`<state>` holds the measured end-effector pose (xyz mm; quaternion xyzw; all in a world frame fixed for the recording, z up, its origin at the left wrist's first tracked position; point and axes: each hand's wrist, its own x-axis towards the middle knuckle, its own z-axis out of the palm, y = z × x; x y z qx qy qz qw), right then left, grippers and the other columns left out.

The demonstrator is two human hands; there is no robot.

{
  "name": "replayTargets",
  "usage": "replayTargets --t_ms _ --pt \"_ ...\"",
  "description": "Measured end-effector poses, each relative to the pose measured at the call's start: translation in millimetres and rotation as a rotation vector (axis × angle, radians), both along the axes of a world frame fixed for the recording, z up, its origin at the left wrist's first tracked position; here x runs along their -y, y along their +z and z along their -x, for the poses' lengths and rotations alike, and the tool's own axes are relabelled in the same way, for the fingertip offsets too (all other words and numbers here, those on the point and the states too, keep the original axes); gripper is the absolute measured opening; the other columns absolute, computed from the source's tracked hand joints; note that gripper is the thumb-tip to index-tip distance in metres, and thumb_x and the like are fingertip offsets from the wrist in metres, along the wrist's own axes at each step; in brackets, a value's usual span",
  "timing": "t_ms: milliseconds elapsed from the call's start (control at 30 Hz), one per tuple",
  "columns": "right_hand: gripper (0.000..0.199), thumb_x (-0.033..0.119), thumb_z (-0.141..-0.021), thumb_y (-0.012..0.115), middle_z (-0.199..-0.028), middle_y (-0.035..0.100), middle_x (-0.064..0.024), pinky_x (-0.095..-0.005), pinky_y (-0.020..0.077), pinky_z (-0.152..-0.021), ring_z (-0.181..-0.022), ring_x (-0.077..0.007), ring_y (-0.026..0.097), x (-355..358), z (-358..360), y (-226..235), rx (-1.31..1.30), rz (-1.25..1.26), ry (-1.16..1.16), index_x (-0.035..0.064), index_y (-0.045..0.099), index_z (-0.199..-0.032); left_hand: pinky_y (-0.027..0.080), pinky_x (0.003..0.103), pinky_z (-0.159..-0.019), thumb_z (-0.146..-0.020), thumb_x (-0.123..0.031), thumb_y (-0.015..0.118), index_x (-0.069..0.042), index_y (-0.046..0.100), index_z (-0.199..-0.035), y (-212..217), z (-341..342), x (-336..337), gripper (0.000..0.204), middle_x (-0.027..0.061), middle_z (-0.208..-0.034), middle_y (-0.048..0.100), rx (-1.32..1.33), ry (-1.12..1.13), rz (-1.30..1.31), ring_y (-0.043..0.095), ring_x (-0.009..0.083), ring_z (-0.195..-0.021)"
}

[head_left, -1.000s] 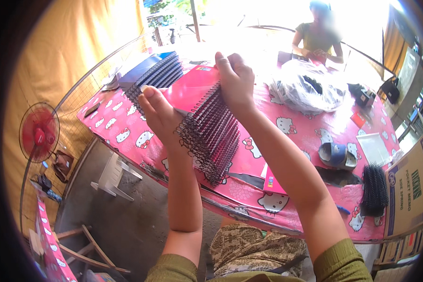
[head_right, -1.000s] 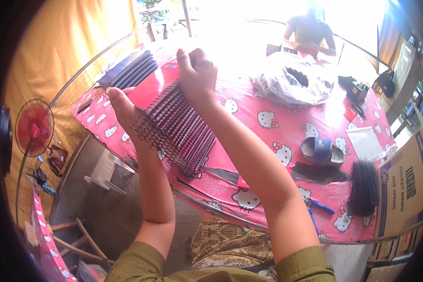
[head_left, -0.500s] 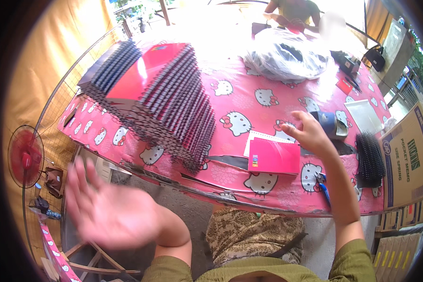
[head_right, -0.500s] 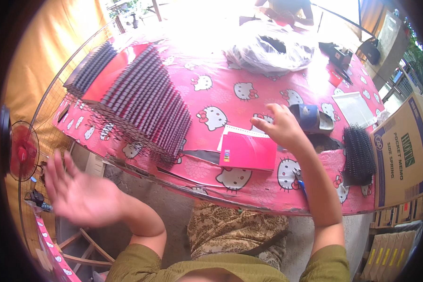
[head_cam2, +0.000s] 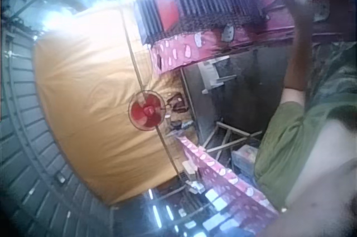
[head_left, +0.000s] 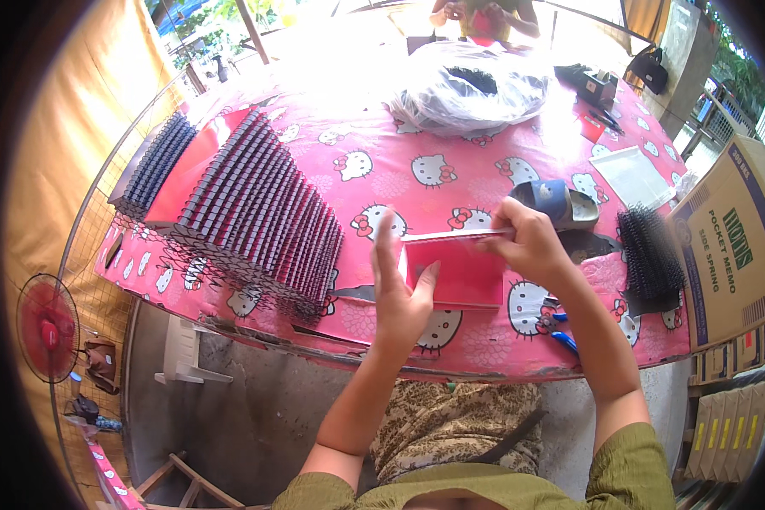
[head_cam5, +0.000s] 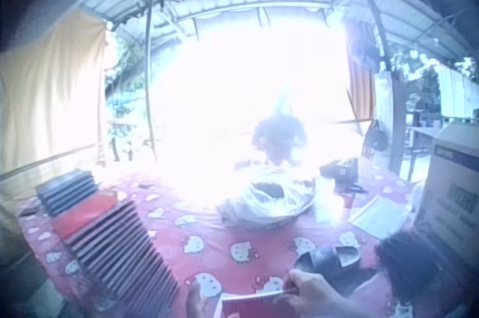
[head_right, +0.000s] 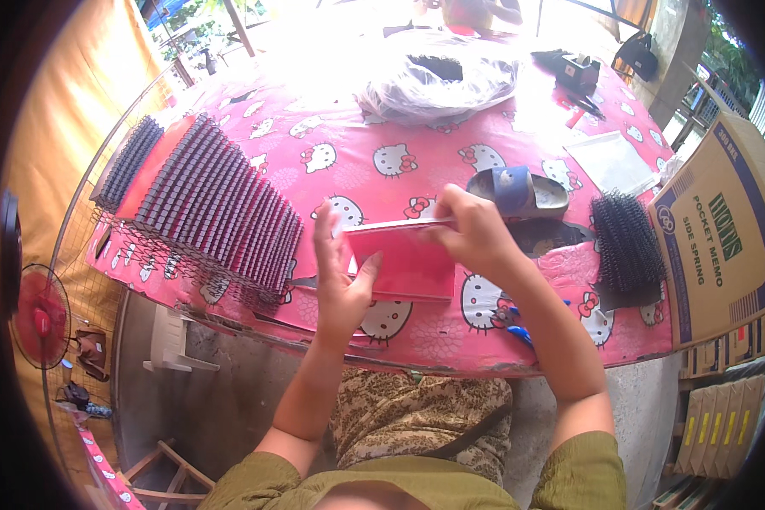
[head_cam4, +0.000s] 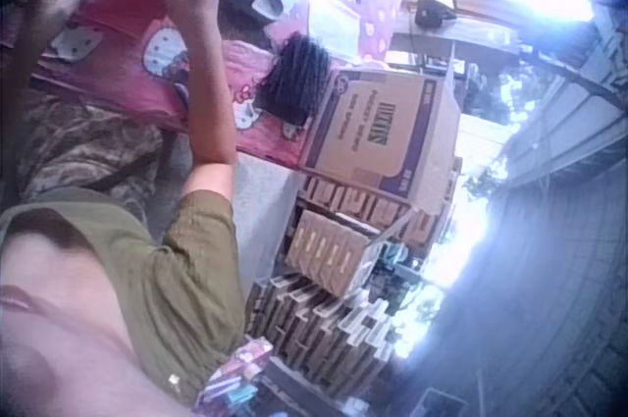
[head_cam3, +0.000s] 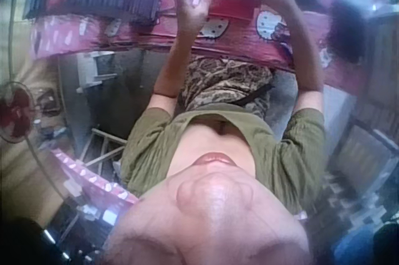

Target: The person binds a notebook by inserting a spiral wire into the punched holes of the covers and pages, then trims the excess wire with a pair of pliers.

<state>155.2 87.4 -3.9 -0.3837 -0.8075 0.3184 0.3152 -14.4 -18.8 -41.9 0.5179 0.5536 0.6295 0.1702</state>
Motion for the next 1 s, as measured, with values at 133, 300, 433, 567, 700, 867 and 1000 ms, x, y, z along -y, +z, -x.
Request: replayTargets --t_ms 133,300,433,567,700,867,1000 --pt "0.034 0.012 -0.072 0.082 -0.072 0.060 -0.0111 -0.0336 0.0479 -0.063 -0.068 -0.0175 0.060 10 4 12 -0.022 0.064 0.181 -0.0002 0.053 -0.084 0.038 0.041 -0.104 -0.082 0.005 0.066 -0.015 0.056 -0.131 -9 15 -3 0.053 0.0140 -0.140 0.042 -0.253 0.009 0.131 0.044 0.0269 -0.128" --pt "0.034 0.015 -0.072 0.081 -0.076 0.063 -0.0164 -0.0381 0.0485 -0.065 -0.072 -0.0294 0.064 5 -2 2 0.000 -0.147 0.149 -0.0011 0.054 -0.086 0.025 0.057 -0.109 -0.082 -0.012 0.072 -0.018 0.065 -0.120 30 -25 -2 0.040 0.0087 -0.137 0.050 -0.736 0.322 0.039 0.049 0.0284 -0.122" --pt "0.038 0.019 -0.070 0.082 -0.089 0.063 -0.0207 -0.0390 0.0506 -0.072 -0.082 -0.0364 0.064 5 -23 21 0.284 -0.273 0.230 -0.0012 0.059 -0.094 0.032 0.044 -0.096 -0.079 -0.013 0.074 -0.012 0.074 -0.087 25 -6 -21 0.007 -0.0006 -0.078 0.070 -0.376 0.023 0.117 0.061 0.0161 -0.087" --pt "0.040 0.029 -0.075 0.080 -0.097 0.066 -0.0211 -0.0411 0.0516 -0.079 -0.088 -0.0351 0.066 -31 -112 50 0.687 -0.102 -0.491 -0.0011 0.065 -0.097 0.030 0.041 -0.094 -0.078 -0.012 0.075 -0.014 0.074 -0.083 32 -8 -25 0.005 -0.0017 -0.077 0.069 -0.296 -0.078 0.115 0.058 0.0150 -0.081" --pt "0.030 0.028 -0.077 0.077 -0.092 0.069 -0.0181 -0.0419 0.0522 -0.080 -0.090 -0.0318 0.067 -58 -192 4 0.923 -0.128 -0.824 0.0017 0.069 -0.091 0.027 0.042 -0.098 -0.078 -0.015 0.076 -0.014 0.074 -0.084 25 -18 -25 0.006 -0.0030 -0.081 0.069 -0.492 0.020 0.011 0.057 0.0159 -0.085" --pt "0.024 0.018 -0.078 0.075 -0.093 0.068 -0.0191 -0.0427 0.0523 -0.080 -0.089 -0.0340 0.067 -61 -196 3 0.630 -0.169 -0.819 0.0022 0.069 -0.095 0.023 0.048 -0.100 -0.079 -0.017 0.075 -0.017 0.073 -0.084 18 -21 -26 0.006 -0.0030 -0.090 0.069 -0.517 0.156 -0.122 0.058 0.0192 -0.096" --pt "0.025 0.004 -0.075 0.075 -0.092 0.066 -0.0128 -0.0336 0.0511 -0.070 -0.077 -0.0230 0.064 -54 -157 8 0.298 -0.383 -0.504 0.0028 0.072 -0.100 0.036 0.035 -0.091 -0.080 -0.013 0.075 -0.008 0.071 -0.088 19 -19 -27 0.011 0.0005 -0.085 0.068 -0.629 0.100 -0.140 0.057 0.0205 -0.095"
